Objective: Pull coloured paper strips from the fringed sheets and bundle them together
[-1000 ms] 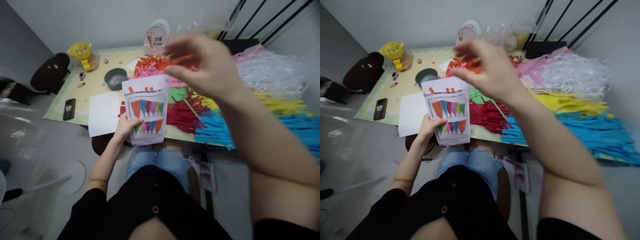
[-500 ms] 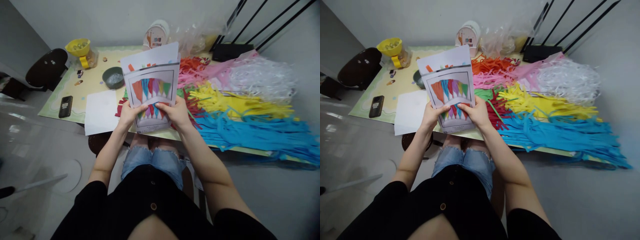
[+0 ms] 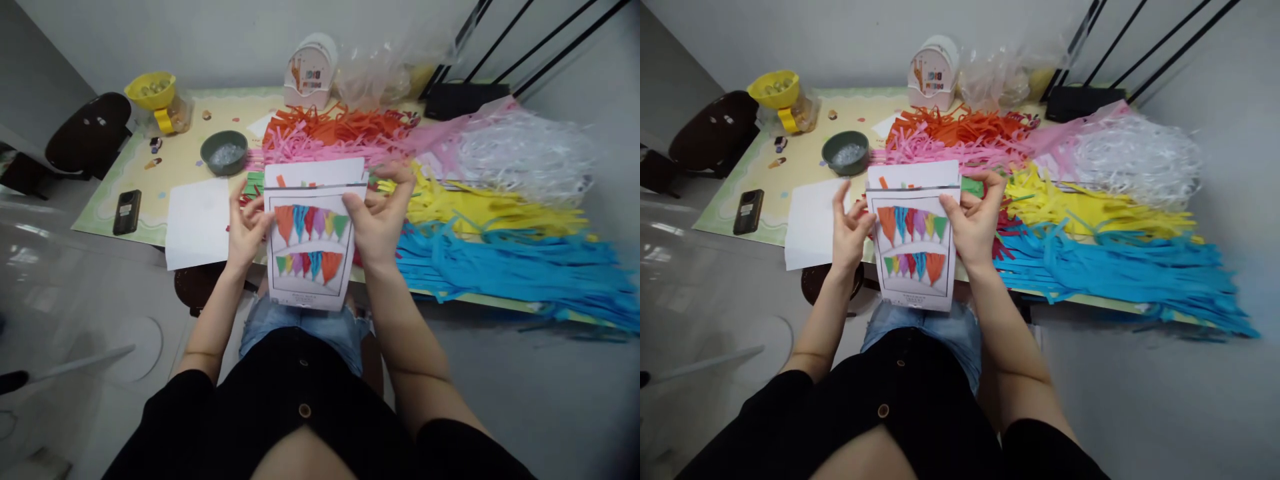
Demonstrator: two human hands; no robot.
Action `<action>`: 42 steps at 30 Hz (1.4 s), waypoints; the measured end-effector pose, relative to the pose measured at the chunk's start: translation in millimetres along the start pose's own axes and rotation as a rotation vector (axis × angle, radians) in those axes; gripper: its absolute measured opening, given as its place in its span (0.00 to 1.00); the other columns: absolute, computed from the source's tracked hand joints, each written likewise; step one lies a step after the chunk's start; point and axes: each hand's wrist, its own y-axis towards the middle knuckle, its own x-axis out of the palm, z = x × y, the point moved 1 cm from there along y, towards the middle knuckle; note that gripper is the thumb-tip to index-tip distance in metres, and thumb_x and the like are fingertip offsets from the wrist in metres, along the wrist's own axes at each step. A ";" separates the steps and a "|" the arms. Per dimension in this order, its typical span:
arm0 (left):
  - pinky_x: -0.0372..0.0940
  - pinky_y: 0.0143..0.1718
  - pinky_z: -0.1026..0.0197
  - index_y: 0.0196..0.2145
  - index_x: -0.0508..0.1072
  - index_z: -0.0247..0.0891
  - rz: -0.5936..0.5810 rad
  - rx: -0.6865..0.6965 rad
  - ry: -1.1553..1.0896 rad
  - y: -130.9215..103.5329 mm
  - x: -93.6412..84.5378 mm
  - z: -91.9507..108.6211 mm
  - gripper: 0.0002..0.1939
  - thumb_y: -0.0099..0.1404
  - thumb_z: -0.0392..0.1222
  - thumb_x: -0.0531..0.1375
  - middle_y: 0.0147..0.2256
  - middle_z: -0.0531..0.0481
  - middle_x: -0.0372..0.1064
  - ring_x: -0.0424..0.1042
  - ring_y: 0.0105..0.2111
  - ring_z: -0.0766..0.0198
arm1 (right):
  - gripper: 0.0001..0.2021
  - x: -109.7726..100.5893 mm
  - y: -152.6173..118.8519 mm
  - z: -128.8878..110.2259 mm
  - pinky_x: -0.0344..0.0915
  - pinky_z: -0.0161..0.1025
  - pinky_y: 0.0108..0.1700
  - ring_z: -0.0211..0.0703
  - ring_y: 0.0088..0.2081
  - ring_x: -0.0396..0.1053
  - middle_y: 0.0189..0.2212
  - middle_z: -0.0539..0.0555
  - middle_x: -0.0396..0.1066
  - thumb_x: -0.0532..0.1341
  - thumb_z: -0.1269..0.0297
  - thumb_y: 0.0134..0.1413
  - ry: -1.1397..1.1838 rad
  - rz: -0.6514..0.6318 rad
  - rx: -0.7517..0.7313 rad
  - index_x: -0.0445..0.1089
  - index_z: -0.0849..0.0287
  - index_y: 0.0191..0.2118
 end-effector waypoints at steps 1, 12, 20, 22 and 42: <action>0.73 0.56 0.53 0.62 0.67 0.48 0.051 0.054 0.028 1.4 0.6 2.7 0.40 0.58 0.64 0.71 0.56 0.43 0.75 0.78 0.55 0.53 | 0.36 1.7 -4.2 2.3 0.77 0.55 0.44 0.62 0.48 0.81 0.46 0.61 0.79 0.62 0.31 0.58 -0.004 0.001 0.010 0.53 0.43 0.63; 0.72 0.53 0.54 0.48 0.75 0.45 0.095 0.107 0.072 -4.2 -0.3 -5.0 0.24 0.59 0.58 0.70 0.48 0.46 0.76 0.76 0.49 0.56 | 0.24 -0.4 -22.0 11.4 0.76 0.46 0.44 0.52 0.46 0.76 0.44 0.58 0.74 0.65 0.37 0.57 -0.050 0.119 0.005 0.68 0.51 0.46; 0.63 0.30 0.64 0.36 0.75 0.40 0.056 -0.120 0.102 -21.8 -15.3 -33.7 0.20 0.56 0.57 0.72 0.31 0.52 0.72 0.66 0.27 0.68 | 0.21 -18.4 -42.1 42.5 0.74 0.47 0.45 0.49 0.38 0.76 0.35 0.55 0.78 0.74 0.41 0.44 0.050 0.018 0.213 0.74 0.54 0.30; 0.62 0.30 0.64 0.35 0.76 0.39 0.028 -0.176 0.118 -27.4 -19.0 -39.4 0.20 0.55 0.57 0.72 0.30 0.52 0.73 0.66 0.26 0.68 | 0.21 -23.2 -47.4 49.7 0.75 0.49 0.46 0.50 0.39 0.76 0.34 0.55 0.78 0.75 0.42 0.42 0.037 -0.031 0.251 0.74 0.54 0.28; 0.68 0.28 0.66 0.28 0.78 0.36 -0.134 -0.544 0.006 -21.6 -28.0 -15.0 0.24 0.37 0.47 0.81 0.29 0.52 0.78 0.73 0.27 0.69 | 0.18 -41.1 -45.3 32.9 0.65 0.40 0.32 0.40 0.28 0.65 0.25 0.49 0.71 0.83 0.53 0.28 0.057 -0.274 0.430 0.79 0.52 0.26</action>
